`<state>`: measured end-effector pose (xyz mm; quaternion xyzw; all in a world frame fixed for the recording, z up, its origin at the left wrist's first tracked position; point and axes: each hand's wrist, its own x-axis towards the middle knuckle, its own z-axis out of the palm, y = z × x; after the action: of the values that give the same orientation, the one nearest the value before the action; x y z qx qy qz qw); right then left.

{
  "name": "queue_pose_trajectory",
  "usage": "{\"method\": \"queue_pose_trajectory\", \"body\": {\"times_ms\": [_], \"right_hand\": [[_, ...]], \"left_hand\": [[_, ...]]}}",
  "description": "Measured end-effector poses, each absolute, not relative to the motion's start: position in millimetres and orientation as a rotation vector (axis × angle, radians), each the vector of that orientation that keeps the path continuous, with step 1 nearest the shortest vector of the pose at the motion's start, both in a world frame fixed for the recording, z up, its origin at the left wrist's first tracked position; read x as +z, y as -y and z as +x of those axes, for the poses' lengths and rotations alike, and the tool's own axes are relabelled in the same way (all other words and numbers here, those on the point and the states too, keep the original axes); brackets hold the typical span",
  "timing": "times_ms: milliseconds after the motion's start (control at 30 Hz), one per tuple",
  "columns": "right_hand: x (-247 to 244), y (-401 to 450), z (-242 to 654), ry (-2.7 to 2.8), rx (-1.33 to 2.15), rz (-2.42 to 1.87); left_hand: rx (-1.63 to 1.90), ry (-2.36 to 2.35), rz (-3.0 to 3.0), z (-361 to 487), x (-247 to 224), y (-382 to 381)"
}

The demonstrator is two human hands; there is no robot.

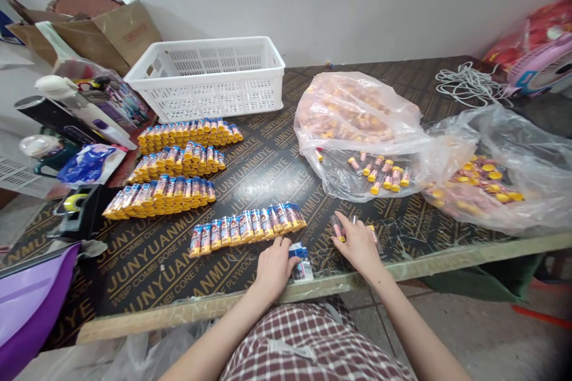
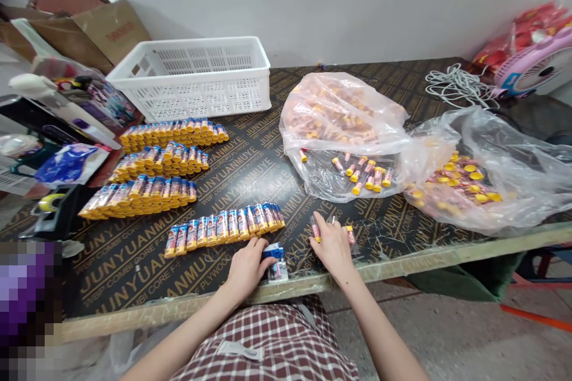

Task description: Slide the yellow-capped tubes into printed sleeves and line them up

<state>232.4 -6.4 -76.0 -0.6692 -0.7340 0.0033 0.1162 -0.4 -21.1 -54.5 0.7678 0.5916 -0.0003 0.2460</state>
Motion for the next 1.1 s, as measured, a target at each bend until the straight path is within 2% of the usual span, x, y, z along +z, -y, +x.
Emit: {"method": "queue_pose_trajectory", "body": {"times_ms": [267, 600, 767, 867, 1100], "right_hand": [[-65, 2, 227, 1.816, 0.451, -1.778], [-39, 4, 213, 1.532, 0.495, -1.536], [-37, 6, 211, 1.444, 0.559, -1.467], [-30, 8, 208, 1.414, 0.538, -1.435], [-6, 14, 188, 1.277, 0.640, -1.318]], "left_hand": [[0.049, -1.609, 2.123, 0, -56, 22], [0.009, -1.550, 2.253, -2, -60, 25], [0.325, -1.491, 2.313, -5, -60, 31], [0.572, -1.417, 2.043, -6, -47, 29], [1.030, -1.176, 0.944, -11, -8, -6]]}}
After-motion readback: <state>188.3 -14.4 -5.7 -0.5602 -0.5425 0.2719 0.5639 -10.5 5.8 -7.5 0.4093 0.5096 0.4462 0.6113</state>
